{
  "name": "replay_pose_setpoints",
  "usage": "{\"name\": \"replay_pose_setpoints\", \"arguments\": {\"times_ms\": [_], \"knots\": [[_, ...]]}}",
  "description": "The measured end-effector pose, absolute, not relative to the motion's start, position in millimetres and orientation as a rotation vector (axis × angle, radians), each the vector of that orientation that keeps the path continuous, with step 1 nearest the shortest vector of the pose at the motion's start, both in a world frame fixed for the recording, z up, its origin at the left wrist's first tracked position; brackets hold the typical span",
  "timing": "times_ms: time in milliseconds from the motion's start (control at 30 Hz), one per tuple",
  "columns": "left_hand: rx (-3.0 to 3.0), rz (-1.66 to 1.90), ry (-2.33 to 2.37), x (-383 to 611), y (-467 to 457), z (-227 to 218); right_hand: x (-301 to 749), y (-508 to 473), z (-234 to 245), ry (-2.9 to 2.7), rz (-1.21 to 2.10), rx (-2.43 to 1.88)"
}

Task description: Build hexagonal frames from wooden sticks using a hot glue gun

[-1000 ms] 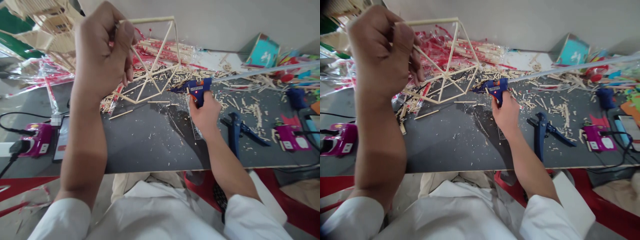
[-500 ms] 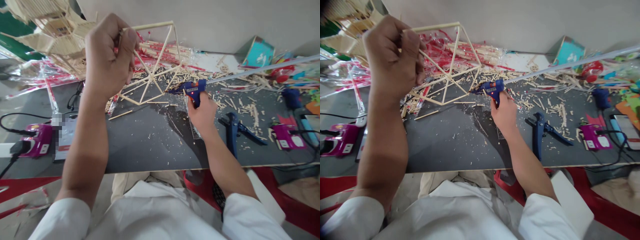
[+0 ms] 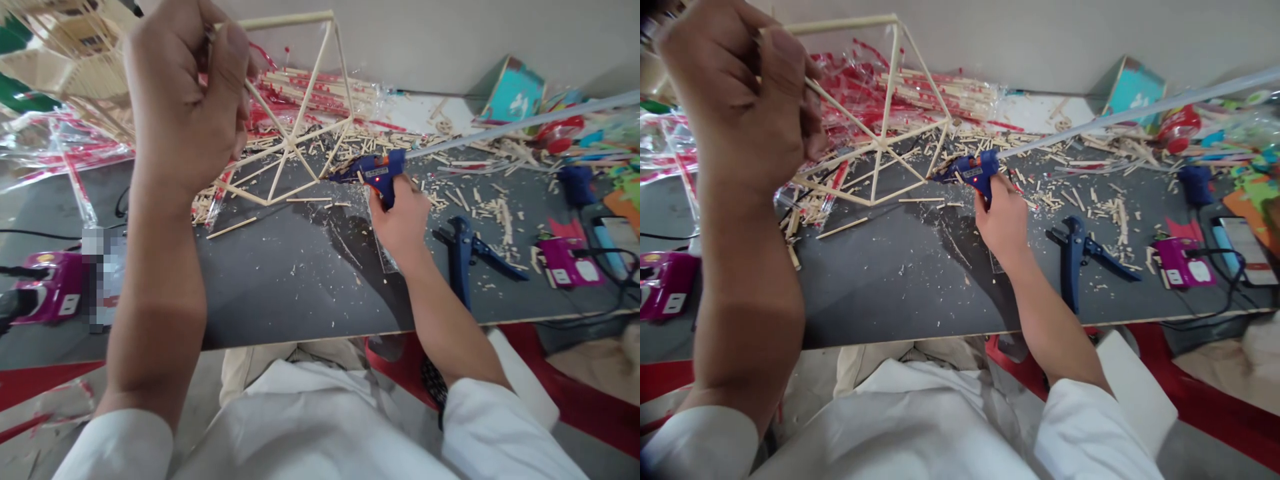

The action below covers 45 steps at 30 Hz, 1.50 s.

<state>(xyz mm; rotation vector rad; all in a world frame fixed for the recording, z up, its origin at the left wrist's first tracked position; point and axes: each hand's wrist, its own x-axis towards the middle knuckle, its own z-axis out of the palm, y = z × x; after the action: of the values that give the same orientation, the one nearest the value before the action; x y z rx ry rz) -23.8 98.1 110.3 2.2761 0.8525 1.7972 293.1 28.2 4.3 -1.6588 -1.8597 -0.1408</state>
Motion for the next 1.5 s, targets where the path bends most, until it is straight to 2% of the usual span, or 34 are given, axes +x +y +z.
{"name": "replay_pose_setpoints", "arguments": {"times_ms": [100, 133, 200, 367, 600, 733, 1100, 1500], "knots": [[2.316, 1.718, 0.877, -25.5, 93.5, 112.9, 291.9, 27.4, 5.7, -1.861, -0.139, -1.692], [2.274, 1.814, 0.882, -25.5, 92.3, 113.5, 291.6, 27.0, 6.2, -1.864, -0.138, -1.697], [2.300, 1.754, 0.912, -24.8, 91.2, 113.7, 291.3, 26.2, 7.2, -1.878, -0.127, -1.691], [2.252, 1.874, 0.825, -22.9, 93.2, 111.8, 291.2, 24.8, 8.5, -1.903, -0.133, -1.670], [2.312, 1.697, 0.838, -28.4, 94.6, 114.6, 289.8, 22.5, 8.5, -1.918, -0.222, -1.669], [2.231, 1.805, 0.899, -27.5, 95.4, 114.1, 292.8, 25.2, 5.6, -1.875, -0.264, -1.667], [2.005, 1.836, 1.269, -11.2, 70.1, 124.5, 289.5, 28.4, 2.0, -1.798, -0.222, -1.659], [1.919, 1.833, 1.231, 16.5, 59.1, 125.1, 283.6, 24.9, 5.3, -1.892, -0.125, -1.594]]}}
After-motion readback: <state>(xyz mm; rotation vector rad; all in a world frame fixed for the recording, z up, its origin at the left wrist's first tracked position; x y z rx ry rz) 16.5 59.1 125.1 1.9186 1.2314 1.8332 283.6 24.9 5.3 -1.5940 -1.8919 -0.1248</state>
